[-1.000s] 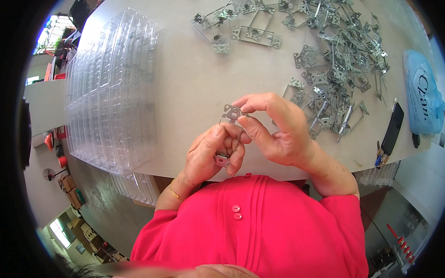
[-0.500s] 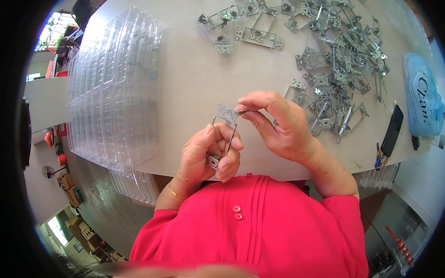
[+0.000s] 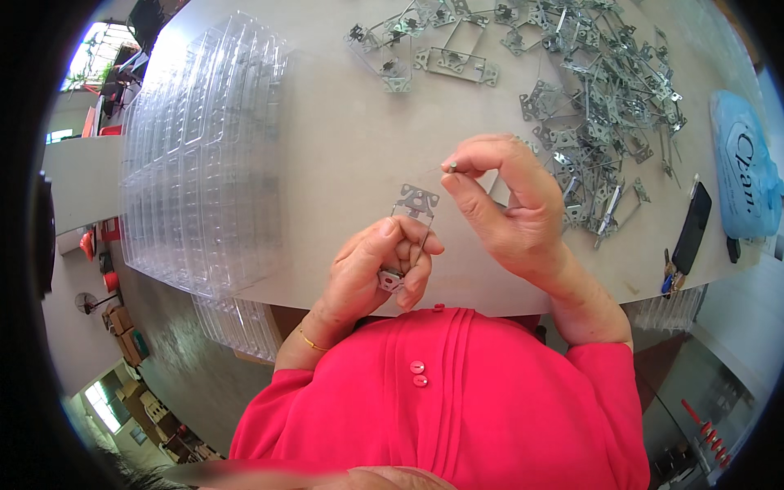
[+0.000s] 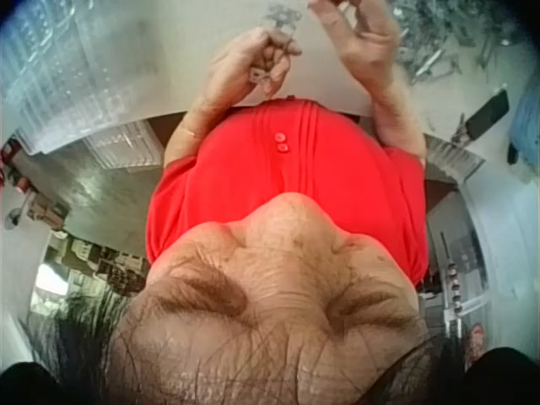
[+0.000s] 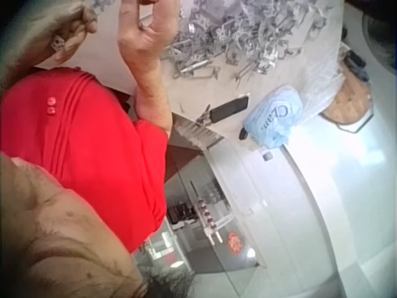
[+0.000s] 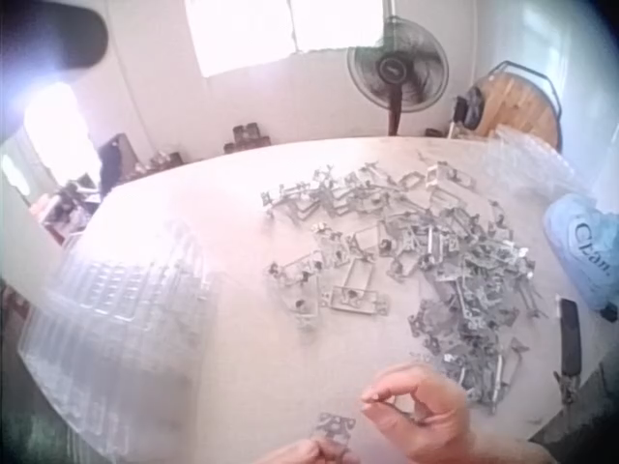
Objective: The person assembles small metal plates with thin metal rods by hand, then places the finished components into a plastic tray.
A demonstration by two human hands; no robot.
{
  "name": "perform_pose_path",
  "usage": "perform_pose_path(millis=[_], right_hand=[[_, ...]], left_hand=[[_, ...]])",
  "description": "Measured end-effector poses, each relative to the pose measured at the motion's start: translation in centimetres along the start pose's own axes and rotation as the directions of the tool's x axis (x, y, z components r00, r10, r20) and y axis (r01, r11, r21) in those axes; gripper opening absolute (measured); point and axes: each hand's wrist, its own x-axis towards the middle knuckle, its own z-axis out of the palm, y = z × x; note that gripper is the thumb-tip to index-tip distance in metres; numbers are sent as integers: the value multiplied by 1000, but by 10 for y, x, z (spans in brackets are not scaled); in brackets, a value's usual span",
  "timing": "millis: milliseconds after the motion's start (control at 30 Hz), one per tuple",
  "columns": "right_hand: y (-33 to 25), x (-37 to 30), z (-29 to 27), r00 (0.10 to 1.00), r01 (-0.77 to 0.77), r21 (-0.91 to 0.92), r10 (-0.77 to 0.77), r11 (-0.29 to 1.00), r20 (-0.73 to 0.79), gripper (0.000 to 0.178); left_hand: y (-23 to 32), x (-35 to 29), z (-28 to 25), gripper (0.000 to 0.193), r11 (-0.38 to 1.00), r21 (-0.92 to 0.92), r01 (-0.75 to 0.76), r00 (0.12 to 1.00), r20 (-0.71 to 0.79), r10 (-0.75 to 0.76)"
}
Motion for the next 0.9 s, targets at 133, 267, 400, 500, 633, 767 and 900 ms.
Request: perform_pose_path(millis=[133, 267, 400, 500, 633, 767, 900], right_hand=[[-5, -4, 0, 999, -37, 126, 36, 991, 10, 23], [-6, -6, 6, 999, 41, 39, -41, 998, 13, 24], [-3, -2, 5, 993, 116, -32, -115, 993, 38, 24], [-3, 0, 5, 981, 191, -77, -187, 979, 51, 28], [-5, 2, 7, 969, 244, -164, -235, 956, 73, 30], [-6, 3, 6, 947, 322, -235, -307, 917, 99, 30], [-5, 6, 4, 923, 383, -267, -359, 884, 136, 31]], left_hand=[[-2, 3, 3, 58, 994, 104, 23, 1000, 7, -24], [-3, 2, 7, 61, 983, 181, 32, 999, -5, -32], [-1, 2, 7, 61, 975, 217, 43, 999, -3, -43], [-3, 3, 6, 61, 973, 227, 37, 999, -13, -35], [-7, 2, 4, 55, 962, 273, -8, 1000, -13, 12], [-9, 2, 5, 48, 942, 334, -44, 998, -33, 58], [-4, 0, 10, 47, 906, 423, -12, 996, -72, 47]])
